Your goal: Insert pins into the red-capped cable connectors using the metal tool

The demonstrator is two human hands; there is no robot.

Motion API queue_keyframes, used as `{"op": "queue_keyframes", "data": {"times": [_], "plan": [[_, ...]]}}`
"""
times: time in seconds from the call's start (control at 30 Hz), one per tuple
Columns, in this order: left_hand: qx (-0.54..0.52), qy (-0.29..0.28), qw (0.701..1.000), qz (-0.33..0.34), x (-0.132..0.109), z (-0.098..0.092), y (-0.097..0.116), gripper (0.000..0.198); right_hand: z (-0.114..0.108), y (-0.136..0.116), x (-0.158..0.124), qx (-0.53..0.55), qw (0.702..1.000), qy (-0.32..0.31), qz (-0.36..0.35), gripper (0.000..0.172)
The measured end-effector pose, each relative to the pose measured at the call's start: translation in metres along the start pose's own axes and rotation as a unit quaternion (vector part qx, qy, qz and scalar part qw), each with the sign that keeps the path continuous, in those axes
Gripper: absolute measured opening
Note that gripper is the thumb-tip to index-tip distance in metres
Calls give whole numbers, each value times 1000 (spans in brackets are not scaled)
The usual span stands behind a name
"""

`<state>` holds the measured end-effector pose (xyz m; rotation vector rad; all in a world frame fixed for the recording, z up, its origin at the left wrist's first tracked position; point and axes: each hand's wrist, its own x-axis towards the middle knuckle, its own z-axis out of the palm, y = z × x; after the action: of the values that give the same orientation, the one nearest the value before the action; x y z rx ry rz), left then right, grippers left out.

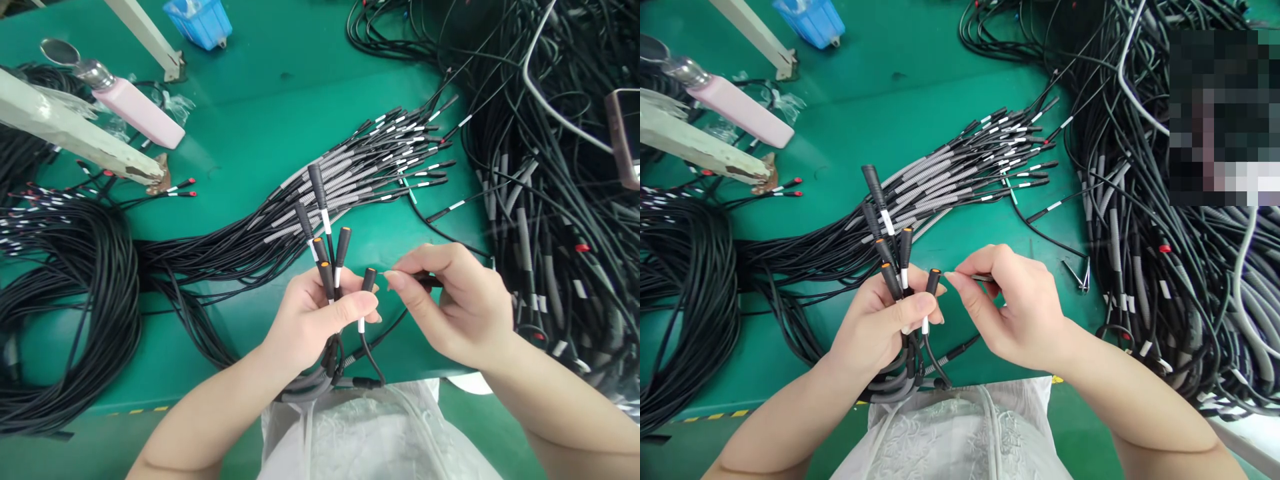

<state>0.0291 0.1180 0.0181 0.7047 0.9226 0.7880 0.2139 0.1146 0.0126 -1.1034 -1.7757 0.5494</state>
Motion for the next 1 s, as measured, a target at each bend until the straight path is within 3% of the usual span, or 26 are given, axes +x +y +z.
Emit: {"op": "queue_keyframes", "data": {"times": [0.4,0.53,0.63,0.8,1.0], "plan": [[0,-13,1000,-6,-1,-2,0,8,4,1,-1,-69,996,8,-49,12],[14,-18,1000,-1,0,-2,-1,10,-4,-1,2,31,997,-58,37,9],[14,-17,1000,1,1,-3,-1,10,-11,-3,6,166,972,-106,126,9],[13,-30,999,9,1,-3,-1,12,-9,-1,8,217,959,-35,178,12],[14,-55,998,9,0,-3,-1,20,-3,2,7,202,963,-28,175,5]]}}
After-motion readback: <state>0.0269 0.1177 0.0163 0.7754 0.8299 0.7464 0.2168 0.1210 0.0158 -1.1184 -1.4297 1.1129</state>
